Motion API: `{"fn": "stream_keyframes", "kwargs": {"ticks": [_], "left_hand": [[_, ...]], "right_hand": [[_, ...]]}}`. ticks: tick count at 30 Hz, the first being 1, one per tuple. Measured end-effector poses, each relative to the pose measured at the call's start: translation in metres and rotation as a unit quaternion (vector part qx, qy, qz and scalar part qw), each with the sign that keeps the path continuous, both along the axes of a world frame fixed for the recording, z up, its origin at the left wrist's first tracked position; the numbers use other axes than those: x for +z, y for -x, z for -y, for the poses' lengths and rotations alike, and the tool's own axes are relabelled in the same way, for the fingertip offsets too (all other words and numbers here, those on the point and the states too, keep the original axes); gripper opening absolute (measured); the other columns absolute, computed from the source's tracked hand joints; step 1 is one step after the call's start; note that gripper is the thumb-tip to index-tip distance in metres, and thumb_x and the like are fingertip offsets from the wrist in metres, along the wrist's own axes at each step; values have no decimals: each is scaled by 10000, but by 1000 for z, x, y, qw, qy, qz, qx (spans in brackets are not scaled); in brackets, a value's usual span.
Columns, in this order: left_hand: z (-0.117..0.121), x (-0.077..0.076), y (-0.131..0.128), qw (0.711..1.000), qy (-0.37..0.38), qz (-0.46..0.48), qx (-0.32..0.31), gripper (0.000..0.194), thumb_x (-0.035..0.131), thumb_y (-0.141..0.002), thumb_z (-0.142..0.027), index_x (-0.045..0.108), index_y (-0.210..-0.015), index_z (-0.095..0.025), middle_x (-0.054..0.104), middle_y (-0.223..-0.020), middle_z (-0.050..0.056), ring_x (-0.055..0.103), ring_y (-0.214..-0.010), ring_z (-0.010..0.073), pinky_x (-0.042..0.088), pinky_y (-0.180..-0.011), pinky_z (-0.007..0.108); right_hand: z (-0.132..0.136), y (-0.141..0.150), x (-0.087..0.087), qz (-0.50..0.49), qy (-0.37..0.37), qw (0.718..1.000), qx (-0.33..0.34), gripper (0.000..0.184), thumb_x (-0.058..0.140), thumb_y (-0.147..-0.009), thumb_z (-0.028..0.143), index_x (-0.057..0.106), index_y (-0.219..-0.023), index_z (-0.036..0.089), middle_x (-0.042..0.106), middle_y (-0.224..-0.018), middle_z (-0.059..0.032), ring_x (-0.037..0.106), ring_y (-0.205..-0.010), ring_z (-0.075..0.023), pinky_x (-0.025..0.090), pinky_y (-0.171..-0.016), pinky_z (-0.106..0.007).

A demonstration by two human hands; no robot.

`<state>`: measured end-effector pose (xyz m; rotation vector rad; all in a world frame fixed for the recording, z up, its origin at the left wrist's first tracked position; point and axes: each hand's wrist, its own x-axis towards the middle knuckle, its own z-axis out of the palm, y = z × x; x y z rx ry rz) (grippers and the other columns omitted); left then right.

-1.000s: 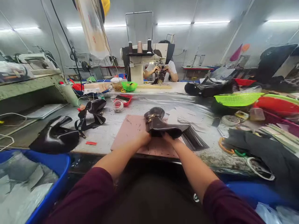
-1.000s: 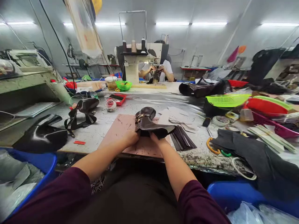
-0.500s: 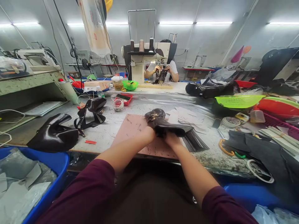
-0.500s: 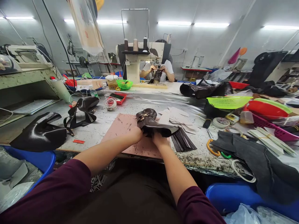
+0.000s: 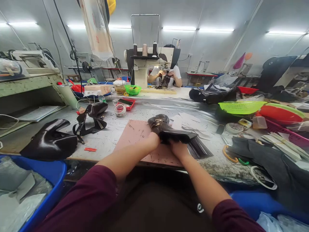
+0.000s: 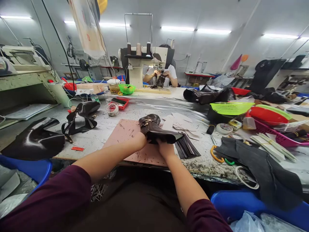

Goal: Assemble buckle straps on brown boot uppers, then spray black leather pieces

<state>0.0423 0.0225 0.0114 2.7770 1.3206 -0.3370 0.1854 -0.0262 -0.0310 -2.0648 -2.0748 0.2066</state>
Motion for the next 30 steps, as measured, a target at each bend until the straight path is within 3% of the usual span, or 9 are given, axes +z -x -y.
{"fn": "stream_keyframes", "kwargs": {"ticks": [3, 6, 9, 12, 15, 20, 25, 28, 30], "left_hand": [[7, 4, 7, 999, -28, -11, -29, 330, 608, -709, -54, 632, -1022, -155, 636, -988, 127, 558, -961, 287, 440, -804, 440], [20, 2, 31, 995, -69, 10, -72, 303, 457, -794, -60, 611, -1042, -138, 594, -1080, 162, 576, -909, 263, 445, -739, 390], [30, -12, 57, 972, -166, 133, -97, 253, 379, -864, -163, 581, -1017, -165, 543, -1173, 134, 576, -919, 220, 450, -770, 366], [30, -31, 61, 918, -249, 304, 57, 381, 531, -796, -402, 501, -1079, -149, 549, -1135, 139, 533, -1038, 250, 449, -849, 370], [19, -34, 40, 904, -178, 319, 221, 590, 554, -775, -423, 336, -1244, -139, 487, -1240, 148, 509, -1100, 232, 464, -836, 318], [-4, 3, 11, 921, -130, 257, 261, 299, 340, -863, -148, 403, -1154, -180, 572, -1139, 106, 607, -920, 178, 479, -712, 265], [-23, 58, 15, 945, -159, 198, 207, 270, 331, -854, -103, 477, -1078, -147, 637, -957, 124, 628, -890, 226, 479, -741, 320], [-29, 87, 15, 958, -164, 153, 179, 276, 370, -821, -62, 494, -1062, -111, 626, -972, 160, 625, -910, 247, 483, -755, 346], [-29, 104, 11, 967, -157, 127, 154, 299, 421, -787, -49, 504, -1065, -121, 629, -978, 152, 624, -917, 244, 488, -754, 339]], "right_hand": [[12, -12, 3, 10, 16, 1000, 2, 301, 489, -784, 226, 652, -1031, 281, 667, -998, -104, 616, -876, -293, 438, -709, -368], [32, -30, 4, 5, 0, 1000, 10, 196, 560, -695, 201, 700, -823, 249, 683, -748, -75, 628, -696, -251, 438, -621, -324], [56, -46, 4, -20, -74, 997, -7, 186, 484, -742, 234, 665, -774, 203, 651, -710, -57, 607, -671, -197, 448, -620, -282], [64, -50, 9, -45, -170, 983, -55, 340, 307, -840, 270, 597, -951, 132, 627, -877, -117, 588, -802, -203, 465, -709, -303], [48, -38, 19, -42, -244, 967, -56, 380, 307, -864, 322, 540, -1065, 99, 590, -1023, -165, 542, -967, -243, 432, -830, -349], [14, -11, 33, -5, -229, 973, 6, 233, 429, -819, 224, 628, -923, 162, 658, -858, -123, 601, -769, -243, 447, -721, -347], [14, -8, 48, -1, -202, 974, 107, 150, 485, -664, 86, 582, -716, 189, 539, -1263, -109, 614, -903, -225, 460, -760, -312], [19, -9, 66, -74, -181, 961, 195, 141, 472, -603, 74, 476, -611, 215, 504, -1309, -69, 594, -987, -206, 465, -753, -283], [18, -7, 81, -148, -186, 959, 152, 92, 488, -652, 143, 469, -693, 224, 591, -1197, -84, 612, -945, -213, 470, -713, -301]]}}
